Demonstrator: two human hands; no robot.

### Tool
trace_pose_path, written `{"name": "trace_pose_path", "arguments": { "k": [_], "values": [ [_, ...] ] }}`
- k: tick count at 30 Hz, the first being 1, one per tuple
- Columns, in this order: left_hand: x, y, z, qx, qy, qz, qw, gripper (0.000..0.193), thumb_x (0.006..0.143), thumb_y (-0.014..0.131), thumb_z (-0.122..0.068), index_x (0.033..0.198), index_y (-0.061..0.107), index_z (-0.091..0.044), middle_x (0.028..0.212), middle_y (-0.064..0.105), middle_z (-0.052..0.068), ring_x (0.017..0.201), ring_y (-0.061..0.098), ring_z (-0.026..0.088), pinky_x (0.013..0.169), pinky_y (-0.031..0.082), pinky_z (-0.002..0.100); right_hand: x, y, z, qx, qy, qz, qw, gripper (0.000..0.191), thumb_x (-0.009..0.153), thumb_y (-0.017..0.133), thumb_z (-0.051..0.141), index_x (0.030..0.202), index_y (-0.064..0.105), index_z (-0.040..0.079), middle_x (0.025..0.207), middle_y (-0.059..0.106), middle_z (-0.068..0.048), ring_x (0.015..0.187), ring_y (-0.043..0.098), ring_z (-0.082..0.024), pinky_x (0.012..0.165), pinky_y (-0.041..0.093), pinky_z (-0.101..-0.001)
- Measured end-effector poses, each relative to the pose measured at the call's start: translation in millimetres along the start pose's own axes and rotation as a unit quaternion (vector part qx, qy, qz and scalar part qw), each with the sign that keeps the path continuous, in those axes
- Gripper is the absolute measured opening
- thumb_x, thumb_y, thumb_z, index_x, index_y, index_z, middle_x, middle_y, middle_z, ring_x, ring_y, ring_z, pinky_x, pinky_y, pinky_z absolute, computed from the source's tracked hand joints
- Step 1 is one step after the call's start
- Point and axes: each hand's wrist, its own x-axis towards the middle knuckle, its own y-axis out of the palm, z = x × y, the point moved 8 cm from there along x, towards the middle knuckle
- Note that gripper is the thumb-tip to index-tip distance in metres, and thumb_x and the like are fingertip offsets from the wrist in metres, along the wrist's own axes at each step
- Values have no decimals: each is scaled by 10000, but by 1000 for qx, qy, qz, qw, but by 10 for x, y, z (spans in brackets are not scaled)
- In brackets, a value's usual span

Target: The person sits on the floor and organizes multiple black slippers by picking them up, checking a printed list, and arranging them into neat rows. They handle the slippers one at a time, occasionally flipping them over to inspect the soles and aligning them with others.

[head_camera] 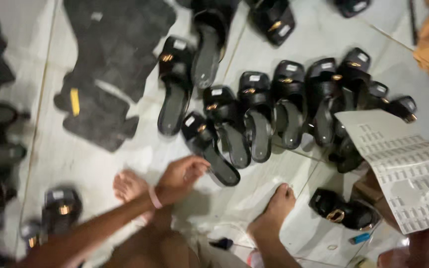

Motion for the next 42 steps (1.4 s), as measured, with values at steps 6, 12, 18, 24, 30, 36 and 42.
{"name": "trace_pose_path", "arguments": {
  "k": [6,12,18,24,30,36,42],
  "values": [
    [-43,-78,-232,139,-71,4,988,221,979,644,-240,1086,729,-66,841,724,64,665,620,167,628,515,307,567,142,422,93,-171,8,981,335,1188,556,219,1473,425,102,1505,538,-117,1311,601,-245,1099,535,-463],
    [-233,50,-896,278,-34,43,959,302,952,619,-363,1113,708,-123,989,737,67,847,718,236,746,569,350,1220,647,857,75,-279,125,949,381,1216,524,73,1572,413,-4,1440,609,-193,1240,658,-284,1064,562,-477],
    [-378,0,-1370,469,-181,149,852,397,950,546,-501,1194,678,-218,1095,720,14,993,699,253,850,489,475,1633,1297,764,-11,-348,173,921,428,1067,680,74,1469,574,-26,1303,653,-100,1133,620,-153,978,511,-298],
    [486,720,-1504,517,-64,214,826,432,935,554,-516,1208,642,-192,1021,682,95,997,671,337,855,529,470,1803,1415,527,17,-336,222,915,407,1039,669,95,1417,581,-30,1249,672,-58,1067,619,-91,903,512,-238],
    [1806,1212,-1223,293,100,-58,949,521,943,713,-365,1323,585,-32,1169,683,159,1086,667,318,933,536,419,1793,1322,535,15,-343,211,915,370,1068,668,90,1406,593,-42,1242,675,-54,1072,620,-91,920,522,-256],
    [2081,1401,-731,226,116,-171,952,803,830,858,-336,1449,483,11,1222,653,134,1081,593,311,855,529,362,1795,1241,470,-14,-335,193,922,352,1044,676,99,1369,626,-27,1177,686,-44,1048,626,-96,907,525,-262],
    [2114,1486,-544,164,39,-199,966,685,834,832,-307,1434,570,-104,1152,732,20,924,594,234,865,534,360,1869,1227,349,1,-330,197,923,290,1068,688,90,1328,655,-36,1119,691,-30,984,612,-83,860,512,-246]
  ]
}}
